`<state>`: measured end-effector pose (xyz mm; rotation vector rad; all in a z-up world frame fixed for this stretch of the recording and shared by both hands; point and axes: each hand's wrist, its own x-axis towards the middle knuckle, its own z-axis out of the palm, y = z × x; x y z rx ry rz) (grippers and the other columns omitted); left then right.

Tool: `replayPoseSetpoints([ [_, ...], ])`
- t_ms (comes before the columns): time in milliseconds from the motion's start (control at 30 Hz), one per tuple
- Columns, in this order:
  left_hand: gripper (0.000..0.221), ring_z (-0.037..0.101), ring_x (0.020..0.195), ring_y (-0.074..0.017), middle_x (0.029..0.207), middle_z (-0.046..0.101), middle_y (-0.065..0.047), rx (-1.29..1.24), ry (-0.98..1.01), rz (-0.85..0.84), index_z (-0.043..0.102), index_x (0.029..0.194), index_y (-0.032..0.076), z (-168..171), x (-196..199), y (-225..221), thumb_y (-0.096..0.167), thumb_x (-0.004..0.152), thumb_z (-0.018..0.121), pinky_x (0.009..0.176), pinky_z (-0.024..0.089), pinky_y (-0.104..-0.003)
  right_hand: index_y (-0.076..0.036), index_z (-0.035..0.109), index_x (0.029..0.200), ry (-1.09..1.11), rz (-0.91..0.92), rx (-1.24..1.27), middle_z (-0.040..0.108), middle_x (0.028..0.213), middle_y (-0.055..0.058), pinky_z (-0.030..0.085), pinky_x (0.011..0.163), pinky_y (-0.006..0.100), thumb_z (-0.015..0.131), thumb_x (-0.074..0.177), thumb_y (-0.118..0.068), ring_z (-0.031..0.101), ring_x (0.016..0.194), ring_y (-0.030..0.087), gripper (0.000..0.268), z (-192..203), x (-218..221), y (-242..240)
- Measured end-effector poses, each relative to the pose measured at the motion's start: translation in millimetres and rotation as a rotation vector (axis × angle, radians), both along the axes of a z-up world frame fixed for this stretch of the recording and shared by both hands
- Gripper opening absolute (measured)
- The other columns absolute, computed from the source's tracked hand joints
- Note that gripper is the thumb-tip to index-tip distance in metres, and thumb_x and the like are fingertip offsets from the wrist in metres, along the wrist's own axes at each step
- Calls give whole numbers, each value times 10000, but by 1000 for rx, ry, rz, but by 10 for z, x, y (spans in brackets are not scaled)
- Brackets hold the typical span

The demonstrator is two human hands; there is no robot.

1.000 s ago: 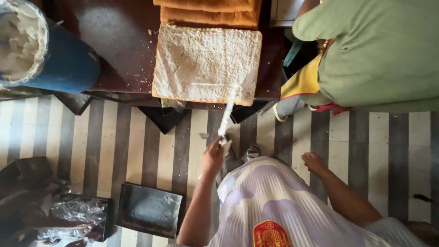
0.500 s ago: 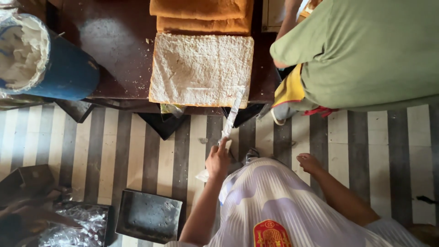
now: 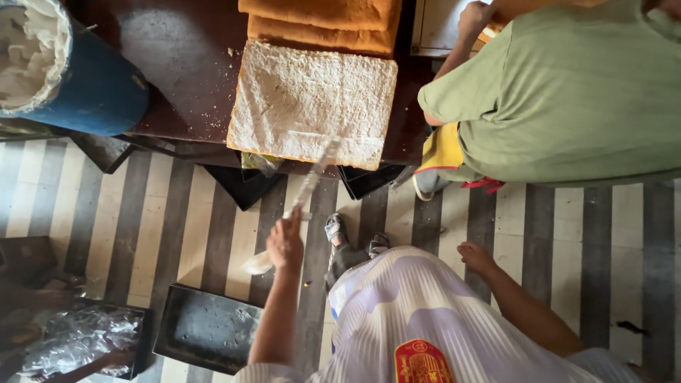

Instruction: The person spreads white cream from a bucket onto large rectangular sponge cake sheets using a spatula, then moves and stacks the creamed cake slabs on the table alongside other baked cake blocks. A coworker handles finished creamed cakes nearby.

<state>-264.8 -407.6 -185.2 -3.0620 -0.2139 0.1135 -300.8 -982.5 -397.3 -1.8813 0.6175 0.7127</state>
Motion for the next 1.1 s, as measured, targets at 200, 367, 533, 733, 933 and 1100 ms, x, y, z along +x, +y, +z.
replayPoseSetpoints([
  [200,457,681,888,-273,1076,668,-91,-373,-47,334,555,1455,332,193,-14,55,208,1016,583,690,576,-437,-34,698,1247,115,-16,-32,719,974,124,530,611,360,695,927,-373,661,773,199,466,97,14,0],
  [367,351,726,853,-275,1053,726,-88,-716,-20,268,637,1369,316,-69,-51,-650,265,1028,571,707,598,-425,-36,700,1247,103,74,-58,718,912,128,527,590,355,680,939,-393,660,751,209,471,181,-20,46],
  [533,410,723,825,-318,1037,721,-81,-723,-177,44,662,1337,327,178,-48,-1009,217,943,630,653,586,-446,-64,645,1299,122,15,-17,709,943,79,526,600,331,668,932,-400,638,761,166,498,489,125,240],
  [733,418,707,790,-335,993,683,-78,-644,-127,119,627,1365,343,111,169,-978,239,961,618,635,569,-474,-44,656,1302,86,11,21,707,921,124,516,582,332,676,932,-391,629,725,181,507,309,86,196],
  [933,448,700,815,-335,955,672,-61,-569,-86,-31,616,1366,359,94,17,-1068,207,944,618,639,559,-488,-37,673,1287,141,19,-48,708,891,154,511,573,359,679,934,-388,614,689,219,498,287,29,188],
  [1100,442,685,788,-316,915,650,-55,-566,-120,-53,607,1374,369,-22,-241,-835,211,962,618,628,563,-477,-41,669,1284,156,19,-37,718,923,137,533,591,366,655,940,-397,643,745,213,495,339,-53,162],
])
